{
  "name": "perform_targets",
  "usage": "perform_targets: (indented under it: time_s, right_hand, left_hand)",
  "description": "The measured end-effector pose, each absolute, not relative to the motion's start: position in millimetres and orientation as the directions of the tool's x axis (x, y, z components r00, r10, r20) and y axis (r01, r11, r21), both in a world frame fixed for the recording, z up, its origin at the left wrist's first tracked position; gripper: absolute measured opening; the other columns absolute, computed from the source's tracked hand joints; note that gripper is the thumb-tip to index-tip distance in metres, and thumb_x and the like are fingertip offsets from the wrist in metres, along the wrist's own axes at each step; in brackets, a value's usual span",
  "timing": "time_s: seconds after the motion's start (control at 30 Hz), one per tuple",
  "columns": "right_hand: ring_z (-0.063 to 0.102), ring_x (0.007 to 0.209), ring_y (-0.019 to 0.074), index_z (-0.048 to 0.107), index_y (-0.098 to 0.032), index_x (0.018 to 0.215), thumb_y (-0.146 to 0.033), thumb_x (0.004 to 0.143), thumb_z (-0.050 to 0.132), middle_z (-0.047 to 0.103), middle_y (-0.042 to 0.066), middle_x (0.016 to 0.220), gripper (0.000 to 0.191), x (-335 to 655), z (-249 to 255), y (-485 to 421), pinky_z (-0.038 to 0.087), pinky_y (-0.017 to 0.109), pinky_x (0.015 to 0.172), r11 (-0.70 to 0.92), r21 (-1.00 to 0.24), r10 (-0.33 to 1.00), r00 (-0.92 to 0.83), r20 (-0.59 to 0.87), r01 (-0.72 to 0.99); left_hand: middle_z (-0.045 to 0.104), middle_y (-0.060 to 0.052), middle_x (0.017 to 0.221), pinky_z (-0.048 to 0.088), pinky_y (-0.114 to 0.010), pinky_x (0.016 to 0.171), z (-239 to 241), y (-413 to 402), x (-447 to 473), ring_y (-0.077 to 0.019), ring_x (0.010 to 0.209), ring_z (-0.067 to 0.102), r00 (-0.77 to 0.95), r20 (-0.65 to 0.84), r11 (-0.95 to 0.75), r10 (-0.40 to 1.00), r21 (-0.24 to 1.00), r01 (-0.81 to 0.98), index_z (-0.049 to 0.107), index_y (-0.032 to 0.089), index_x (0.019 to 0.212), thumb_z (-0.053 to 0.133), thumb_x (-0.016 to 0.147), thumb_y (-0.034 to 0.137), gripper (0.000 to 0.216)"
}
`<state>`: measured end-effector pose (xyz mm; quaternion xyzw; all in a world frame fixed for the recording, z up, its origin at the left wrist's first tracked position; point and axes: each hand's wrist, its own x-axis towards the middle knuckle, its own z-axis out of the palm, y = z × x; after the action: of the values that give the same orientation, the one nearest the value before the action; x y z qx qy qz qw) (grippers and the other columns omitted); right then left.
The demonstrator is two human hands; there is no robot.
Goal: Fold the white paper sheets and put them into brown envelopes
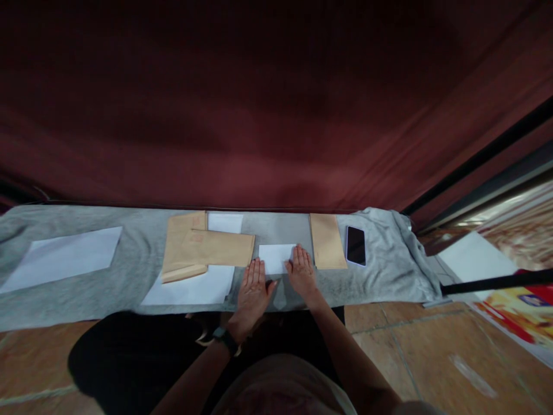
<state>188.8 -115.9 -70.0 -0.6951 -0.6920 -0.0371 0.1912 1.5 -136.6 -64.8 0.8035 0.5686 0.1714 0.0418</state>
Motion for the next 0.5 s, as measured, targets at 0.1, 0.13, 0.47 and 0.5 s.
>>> perform_targets:
  time_s: [0.1, 0.13, 0.47, 0.5]
  right_hand:
    - [0.042, 0.146, 0.0338, 0.044, 0.002, 0.150, -0.031, 0.105, 0.042, 0.045, 0.027, 0.155, 0.055, 188, -68, -117, 0.036, 0.051, 0.117, -0.013, -0.232, 0.933, 0.096, 0.347, 0.973]
    - [0.041, 0.146, 0.0342, 0.045, 0.002, 0.149, -0.030, 0.105, 0.042, 0.045, 0.028, 0.155, 0.054, 186, -67, -117, 0.036, 0.052, 0.117, -0.028, -0.251, 0.928, 0.119, 0.354, 0.968]
    - [0.066, 0.117, 0.0208, 0.069, -0.018, 0.125, -0.019, 0.097, 0.049, 0.072, 0.011, 0.126, 0.035, 112, -29, -69, 0.049, 0.034, 0.107, 0.034, -0.825, 0.995, 0.061, 0.083, 0.564]
    - [0.069, 0.109, 0.0189, 0.071, -0.020, 0.122, -0.019, 0.098, 0.047, 0.075, 0.008, 0.119, 0.034, 102, -28, -63, 0.052, 0.031, 0.101, 0.031, -0.843, 0.997, 0.046, 0.065, 0.536]
  left_hand:
    - [0.035, -0.024, 0.162, 0.025, -0.054, 0.125, -62, -141, -3, -0.0327, 0.155, 0.026, 0.296, 0.239, -0.355, 0.925, 0.262, 0.897, 0.034, 0.002, 0.155, 0.040, 0.101, 0.047, 0.071]
    - [0.035, -0.022, 0.162, 0.026, -0.053, 0.125, -61, -143, -5, -0.0319, 0.155, 0.027, 0.302, 0.243, -0.362, 0.922, 0.262, 0.895, 0.034, 0.003, 0.156, 0.040, 0.101, 0.046, 0.070]
    - [0.028, -0.019, 0.167, 0.029, -0.057, 0.123, -52, -147, -18, -0.0321, 0.156, 0.023, 0.310, 0.369, -0.431, 0.876, 0.310, 0.848, 0.033, 0.011, 0.157, 0.044, 0.100, 0.031, 0.061]
    - [0.030, -0.021, 0.166, 0.031, -0.057, 0.122, -53, -146, -19, -0.0321, 0.156, 0.024, 0.286, 0.394, -0.427, 0.873, 0.335, 0.840, 0.030, 0.010, 0.158, 0.044, 0.100, 0.029, 0.062]
